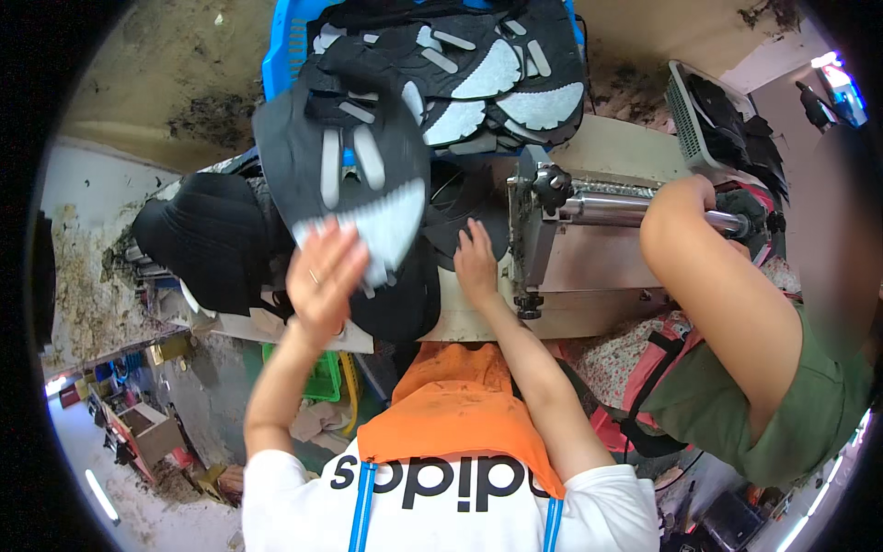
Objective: The recorder uses a roller machine to apply glue or adhesive to various black shoe upper components.
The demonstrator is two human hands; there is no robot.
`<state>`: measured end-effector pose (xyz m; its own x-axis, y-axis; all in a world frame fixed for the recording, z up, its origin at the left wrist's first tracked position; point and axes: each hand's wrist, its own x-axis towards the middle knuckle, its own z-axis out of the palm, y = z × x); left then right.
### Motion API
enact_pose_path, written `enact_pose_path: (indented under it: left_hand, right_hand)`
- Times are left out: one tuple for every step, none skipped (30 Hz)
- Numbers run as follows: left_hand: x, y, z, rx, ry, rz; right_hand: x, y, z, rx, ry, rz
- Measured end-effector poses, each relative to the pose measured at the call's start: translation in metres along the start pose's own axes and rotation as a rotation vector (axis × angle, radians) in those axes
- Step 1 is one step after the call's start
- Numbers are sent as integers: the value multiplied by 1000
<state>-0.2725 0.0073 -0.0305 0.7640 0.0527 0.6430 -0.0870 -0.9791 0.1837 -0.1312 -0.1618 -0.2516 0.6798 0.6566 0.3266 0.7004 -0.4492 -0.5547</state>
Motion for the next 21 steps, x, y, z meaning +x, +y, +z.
enact_pose_path:
  left_hand:
    - [-38,13,3,6,-56,-35]
    - [-74,30,11,-9,-104,-125]
    - [-110,41,21,-25,-212,-175]
    - [-143,43,38,5,-399,-202]
    - [-166,48,47,26,-588,-225]
    - [-170,54,43,23,-596,-241]
    - [-168,61,42,-65,-548,-409]
    - [-165,72,36,-145,-493,-573]
    - [-158,77,35,-147,-490,-587]
    - [-149,82,32,-457,-440,-716]
    - [-144,86,31,-768,-376,-834]
    - [-143,87,31,-938,-455,-885]
    - [-147,80,36,-952,-634,-831]
    - [-147,74,34,-1169,-697,-993]
    - [-144,68,29,-1388,-759,-1154]
    - [-151,61,31,-1376,-649,-1238]
    - [-154,51,31,-1381,-527,-1390]
    - [-156,40,35,-1241,-355,-1427]
    - [-160,28,44,-1099,-189,-1448]
    - [-171,13,55,-886,-194,-1412]
    - [-188,1,67,-675,-195,-1371]
  right_hand:
    - [3,-4,-1,10,-7,-3]
    - [3,-8,-4,73,48,88]
    - [-3,-14,-10,134,95,182]
    - [-5,-20,-16,190,129,188]
    - [-9,-24,-26,211,82,186]
    - [-14,-32,-41,130,-27,125]
    - [-17,-40,-57,48,-131,52]
    - [-24,-52,-74,56,-142,39]
    - [-31,-60,-90,78,-342,11]
    - [-34,-67,-101,102,-542,-15]
    - [-32,-75,-107,104,-553,-21]
    - [-27,-82,-111,387,-690,-45]
    - [-24,-87,-110,673,-819,-69]
    - [-25,-90,-107,767,-835,163]
    - [-23,-78,-96,833,-898,373]
    - [-22,-75,-85,865,-769,408]
    - [-22,-72,-72,895,-638,441]
    - [-27,-60,-52,896,-638,444]
    - [-34,-44,-29,725,-598,429]
    - [-36,-39,-15,558,-565,409]
    - [-34,-45,-11,561,-573,406]
